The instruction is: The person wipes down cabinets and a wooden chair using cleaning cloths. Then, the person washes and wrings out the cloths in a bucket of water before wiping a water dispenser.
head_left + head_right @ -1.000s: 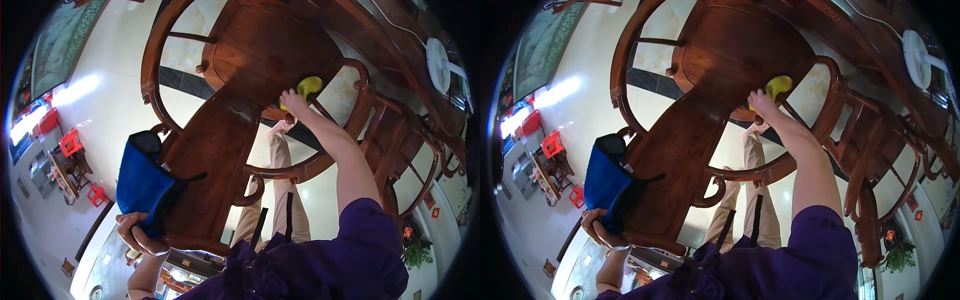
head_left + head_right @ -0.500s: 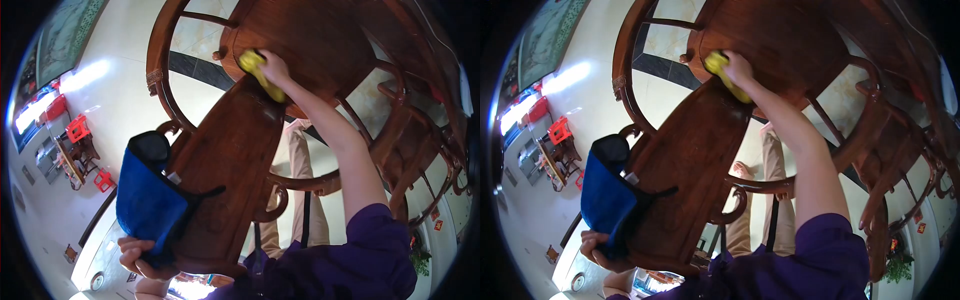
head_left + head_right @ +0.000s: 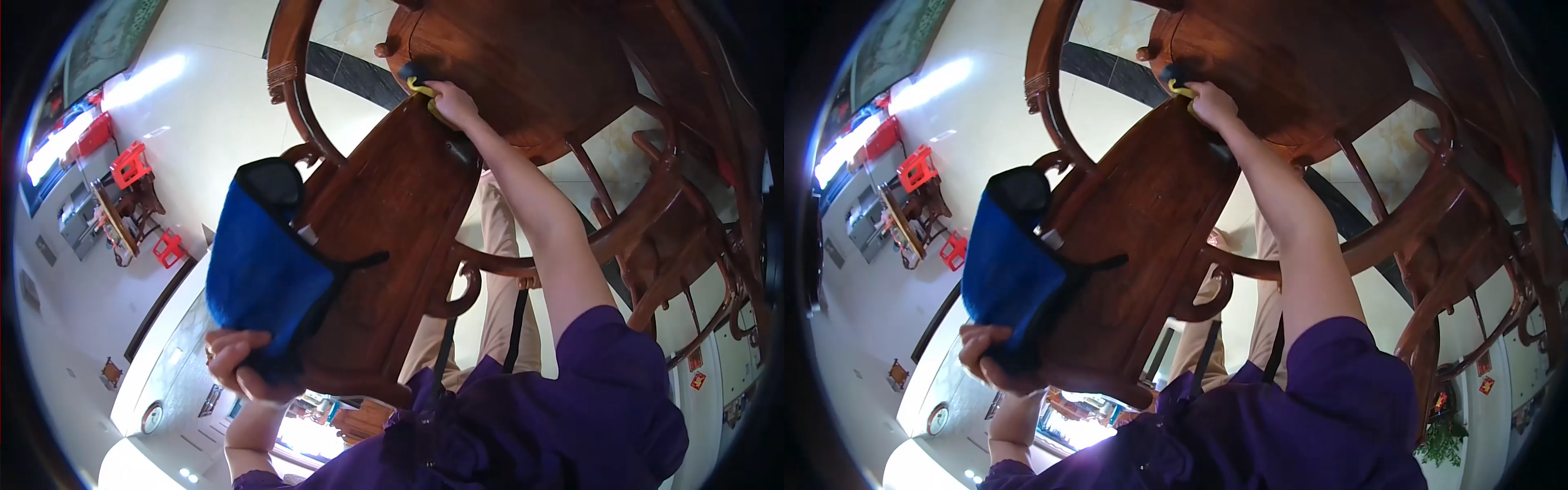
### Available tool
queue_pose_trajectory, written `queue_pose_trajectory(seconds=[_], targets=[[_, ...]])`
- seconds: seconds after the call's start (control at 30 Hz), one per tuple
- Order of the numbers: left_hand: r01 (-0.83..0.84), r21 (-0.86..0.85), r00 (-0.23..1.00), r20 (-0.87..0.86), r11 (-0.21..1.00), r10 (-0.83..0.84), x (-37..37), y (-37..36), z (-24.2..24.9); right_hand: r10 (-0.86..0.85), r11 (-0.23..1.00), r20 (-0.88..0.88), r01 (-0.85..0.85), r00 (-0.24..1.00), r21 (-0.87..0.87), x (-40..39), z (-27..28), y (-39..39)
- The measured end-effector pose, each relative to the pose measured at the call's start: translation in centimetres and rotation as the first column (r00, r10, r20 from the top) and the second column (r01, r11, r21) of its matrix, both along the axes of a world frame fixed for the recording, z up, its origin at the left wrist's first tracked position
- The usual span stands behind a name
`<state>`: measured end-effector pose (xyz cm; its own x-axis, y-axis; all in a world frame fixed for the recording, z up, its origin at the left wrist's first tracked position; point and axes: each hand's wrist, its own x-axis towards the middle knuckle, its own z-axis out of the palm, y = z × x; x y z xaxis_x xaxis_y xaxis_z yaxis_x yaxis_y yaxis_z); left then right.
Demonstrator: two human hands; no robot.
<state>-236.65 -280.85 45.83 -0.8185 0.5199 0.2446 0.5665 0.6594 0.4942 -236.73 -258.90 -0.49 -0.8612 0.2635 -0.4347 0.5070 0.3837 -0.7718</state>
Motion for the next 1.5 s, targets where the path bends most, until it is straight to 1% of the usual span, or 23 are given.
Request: queue_pose_trajectory(seconds=[0.07,0.17,0.23,0.27,0.33,0.47,0.5,0.53,0.57,0.6,0.67,0.8,0.9,0.97,1.0,1.07,1.13,1.2,1.27,1.33,1.43,1.47,1.5], targets=[[0.04,0.005,0.999,0.019,0.999,-0.04,-0.2,0.0,0.2,-0.083,0.971,0.143,0.113,0.986,-0.213,0.1,2.9,0.3],[0.049,0.123,0.998,-0.034,0.991,-0.045,-0.1,0.3,-0.5,-0.127,0.955,0.047,0.135,0.991,-0.265,4.0,12.8,-2.4],[-0.012,0.113,1.0,-0.02,0.994,0.014,0.2,1.2,0.0,-0.122,0.881,0.077,0.144,0.99,-0.451,5.9,28.8,-2.9],[-0.041,0.113,0.999,-0.01,0.993,0.042,0.4,1.7,0.2,-0.317,0.77,0.029,0.275,0.948,-0.576,8.4,31.9,-6.8],[-0.019,0.134,1.0,0.003,0.991,0.019,0.6,1.7,0.2,-0.185,0.829,-0.218,0.033,0.958,-0.559,10.9,40.6,-7.7],[-0.007,0.202,0.999,0.044,0.979,-0.002,0.8,2.0,0.4,-0.16,0.985,-0.202,0.145,0.966,-0.09,13.5,35.2,-8.4],[-0.024,0.245,0.997,0.074,0.969,0.006,0.9,2.0,0.2,-0.188,0.956,0.048,0.194,0.981,-0.219,14.4,34.0,-6.2],[-0.038,0.285,0.995,0.102,0.958,0.01,0.9,1.7,-0.2,-0.303,0.951,-0.061,0.297,0.951,-0.088,16.1,29.4,-6.2],[-0.031,0.328,0.994,0.11,0.944,-0.005,0.8,1.7,-0.3,-0.153,0.98,-0.036,0.156,0.988,0.121,17.3,28.8,-4.0],[-0.053,0.377,0.99,0.144,0.925,-0.001,0.8,1.8,-0.4,-0.033,0.95,0.195,-0.029,0.98,0.31,18.6,26.7,-3.2],[-0.016,0.438,0.993,0.11,0.899,-0.036,0.7,1.8,-0.5,-0.071,0.872,0.227,-0.05,0.971,0.488,22.5,27.3,-2.0],[-0.076,0.447,0.99,0.142,0.891,0.014,0.4,1.7,0.3,-0.334,0.624,-0.028,0.244,0.942,0.742,31.0,26.7,0.7],[-0.483,0.569,0.726,0.685,0.665,-0.059,-1.2,-0.5,3.1,-0.479,0.539,-0.147,0.422,0.866,0.729,31.7,25.6,-2.8],[-0.644,0.535,0.382,0.844,0.547,-0.376,-2.3,-4.2,0.8,-0.529,0.459,-0.217,0.492,0.82,0.74,31.1,25.4,-7.8],[-0.688,0.467,0.312,0.881,0.555,-0.355,-0.5,-5.9,2.1,-0.568,0.566,-0.106,0.481,0.816,0.669,30.6,25.5,-9.3],[-0.597,0.4,0.186,0.912,0.695,-0.365,2.1,-11.1,1.6,-0.414,0.546,-0.347,0.534,0.842,0.645,31.1,23.1,-11.7],[-0.628,0.241,-0.07,0.93,0.74,-0.362,5.0,-16.4,1.2,-0.605,0.782,-0.047,0.604,0.795,0.156,31.2,25.5,-14.7],[-0.657,-0.043,-0.37,0.888,0.753,-0.272,5.1,-23.0,-3.8,-0.642,0.65,0.216,0.672,0.736,-0.355,29.4,29.3,-18.8],[-0.553,-0.05,-0.371,0.909,0.832,-0.192,3.8,-28.6,-4.9,-0.645,0.394,0.271,0.615,0.714,-0.683,28.1,28.7,-22.4],[-0.624,-0.126,-0.376,0.913,0.772,-0.156,1.3,-31.6,-3.9,-0.566,0.022,0.374,0.466,0.735,-0.884,24.6,33.8,-24.6],[-0.74,-0.127,-0.286,0.948,0.661,-0.138,-3.3,-35.8,-5.5,-0.406,0.081,0.283,0.343,0.869,-0.936,16.4,38.1,-26.8],[-0.758,0.025,-0.256,0.908,0.652,-0.333,-4.8,-36.8,-5.7,-0.43,0.269,0.273,0.411,0.861,-0.871,12.6,37.4,-27.7],[-0.752,0.093,-0.217,0.9,0.652,-0.379,-6.3,-37.2,-5.3,-0.389,0.239,0.257,0.367,0.884,-0.899,9.2,39.4,-28.2]])
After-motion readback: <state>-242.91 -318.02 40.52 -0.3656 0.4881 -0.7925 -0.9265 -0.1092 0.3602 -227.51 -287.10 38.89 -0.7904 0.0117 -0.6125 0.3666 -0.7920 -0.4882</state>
